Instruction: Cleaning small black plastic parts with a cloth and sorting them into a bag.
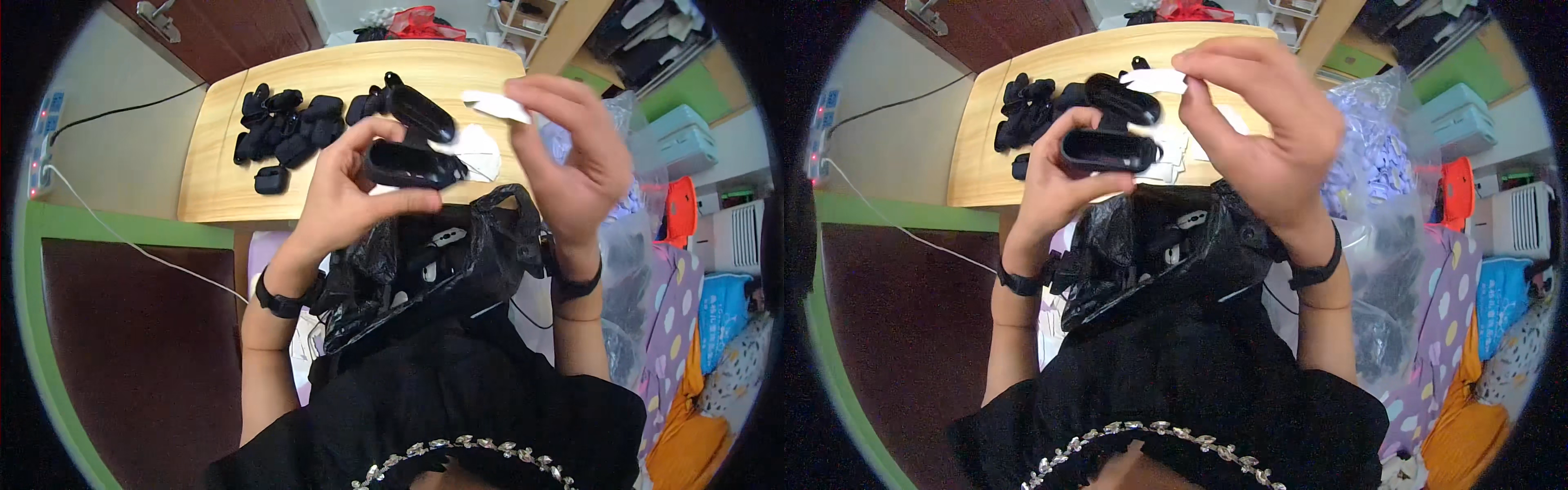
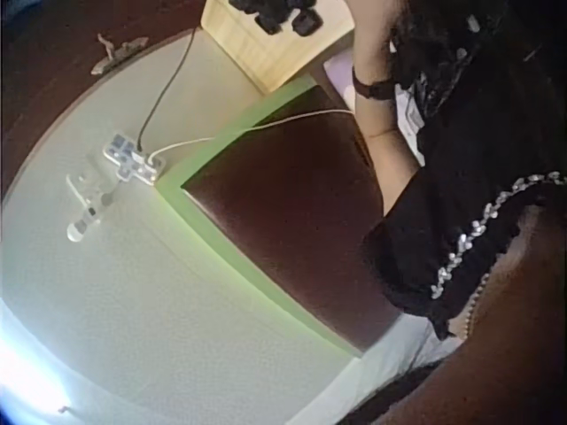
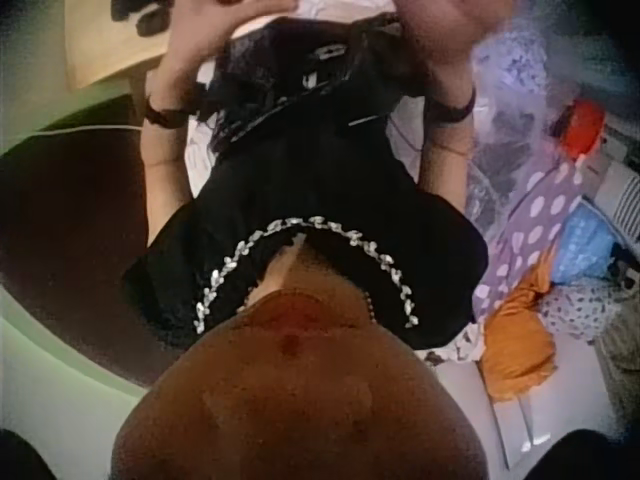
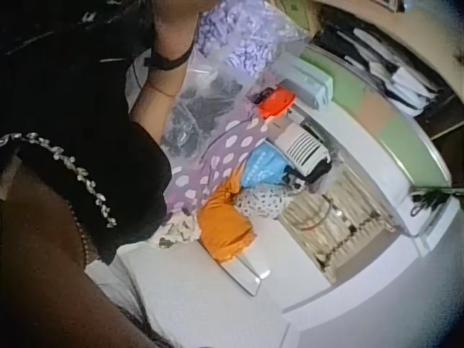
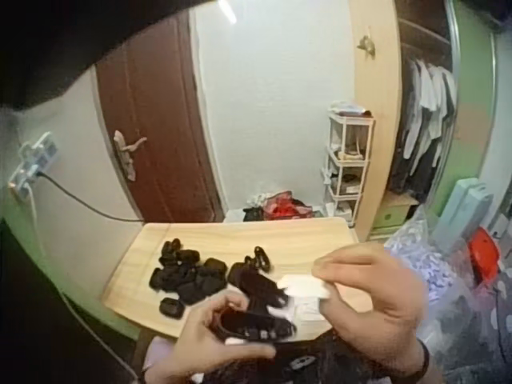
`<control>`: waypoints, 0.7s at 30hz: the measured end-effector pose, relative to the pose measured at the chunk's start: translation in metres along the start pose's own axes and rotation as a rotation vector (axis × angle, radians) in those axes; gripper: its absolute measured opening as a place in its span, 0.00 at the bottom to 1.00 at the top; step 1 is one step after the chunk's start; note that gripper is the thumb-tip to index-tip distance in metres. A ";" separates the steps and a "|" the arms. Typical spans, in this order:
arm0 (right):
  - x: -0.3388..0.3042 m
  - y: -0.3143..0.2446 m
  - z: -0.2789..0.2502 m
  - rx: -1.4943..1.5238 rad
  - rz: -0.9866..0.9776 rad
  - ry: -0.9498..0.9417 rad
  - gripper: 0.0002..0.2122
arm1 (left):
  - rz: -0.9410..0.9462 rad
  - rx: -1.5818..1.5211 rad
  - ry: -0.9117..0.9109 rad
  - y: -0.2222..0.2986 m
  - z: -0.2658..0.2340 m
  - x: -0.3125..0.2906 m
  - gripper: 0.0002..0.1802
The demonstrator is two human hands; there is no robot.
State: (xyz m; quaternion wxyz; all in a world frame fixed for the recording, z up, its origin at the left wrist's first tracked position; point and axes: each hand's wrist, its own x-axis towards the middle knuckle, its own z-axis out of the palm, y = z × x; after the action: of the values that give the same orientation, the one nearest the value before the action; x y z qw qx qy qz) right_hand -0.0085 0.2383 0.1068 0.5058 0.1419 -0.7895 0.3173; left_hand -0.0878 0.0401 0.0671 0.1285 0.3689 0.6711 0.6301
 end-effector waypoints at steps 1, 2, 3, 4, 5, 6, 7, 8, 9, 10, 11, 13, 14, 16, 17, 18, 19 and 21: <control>0.003 -0.003 -0.006 0.062 -0.069 0.035 0.10 | -0.072 -0.274 -0.061 0.002 0.000 -0.005 0.17; 0.003 -0.010 -0.010 0.064 -0.068 0.030 0.10 | -0.142 -0.549 -0.122 0.003 -0.001 -0.009 0.17; 0.000 -0.019 -0.013 0.008 -0.136 -0.070 0.10 | -0.211 -0.823 -0.182 0.004 -0.001 -0.013 0.17; -0.004 -0.029 -0.017 -0.047 -0.205 -0.170 0.11 | -0.212 -0.825 -0.176 0.005 -0.001 -0.016 0.17; -0.007 -0.040 -0.021 -0.105 -0.271 -0.268 0.12 | -0.284 -0.930 -0.175 0.010 0.000 -0.018 0.18; -0.010 -0.048 -0.024 -0.163 -0.338 -0.366 0.13 | -0.356 -1.035 -0.173 0.013 0.001 -0.021 0.19; -0.012 -0.052 -0.024 -0.218 -0.405 -0.463 0.14 | -0.429 -1.140 -0.170 0.016 0.001 -0.023 0.21; -0.018 -0.050 -0.017 -0.192 -0.424 -0.446 0.13 | -0.429 -1.146 -0.178 0.018 0.004 -0.021 0.21; -0.027 -0.047 -0.008 -0.165 -0.443 -0.429 0.13 | -0.456 -1.153 -0.150 0.021 0.006 -0.020 0.21; -0.033 -0.046 -0.004 -0.159 -0.442 -0.434 0.13 | -0.483 -1.155 -0.107 0.021 0.009 -0.022 0.21; -0.037 -0.046 -0.001 -0.171 -0.426 -0.427 0.12 | -0.511 -1.158 -0.065 0.020 0.011 -0.024 0.21; -0.043 -0.047 0.003 -0.200 -0.392 -0.413 0.12 | -0.526 -1.154 -0.054 0.017 0.014 -0.024 0.20; -0.044 -0.049 0.004 -0.198 -0.389 -0.416 0.12 | -0.539 -1.148 -0.050 0.015 0.015 -0.022 0.20; -0.046 -0.056 0.005 -0.304 -0.353 -0.434 0.12 | -0.556 -1.143 -0.047 0.012 0.016 -0.020 0.19; -0.046 -0.058 0.005 -0.358 -0.334 -0.442 0.12 | -0.559 -1.163 -0.074 0.010 0.017 -0.020 0.19; -0.046 -0.059 0.006 -0.360 -0.331 -0.443 0.12 | -0.561 -1.182 -0.102 0.008 0.017 -0.019 0.19; -0.045 -0.059 0.007 -0.348 -0.297 -0.466 0.12 | -0.563 -1.201 -0.131 0.007 0.018 -0.019 0.19; -0.045 -0.059 0.008 -0.322 -0.229 -0.511 0.11 | -0.597 -1.146 -0.106 0.004 0.020 -0.019 0.19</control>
State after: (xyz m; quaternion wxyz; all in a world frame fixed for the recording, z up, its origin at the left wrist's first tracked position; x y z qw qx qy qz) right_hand 0.0382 0.1838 0.0854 0.3398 0.2230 -0.9099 0.0833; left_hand -0.0608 0.0429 0.0617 0.5076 0.0702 0.2950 0.8065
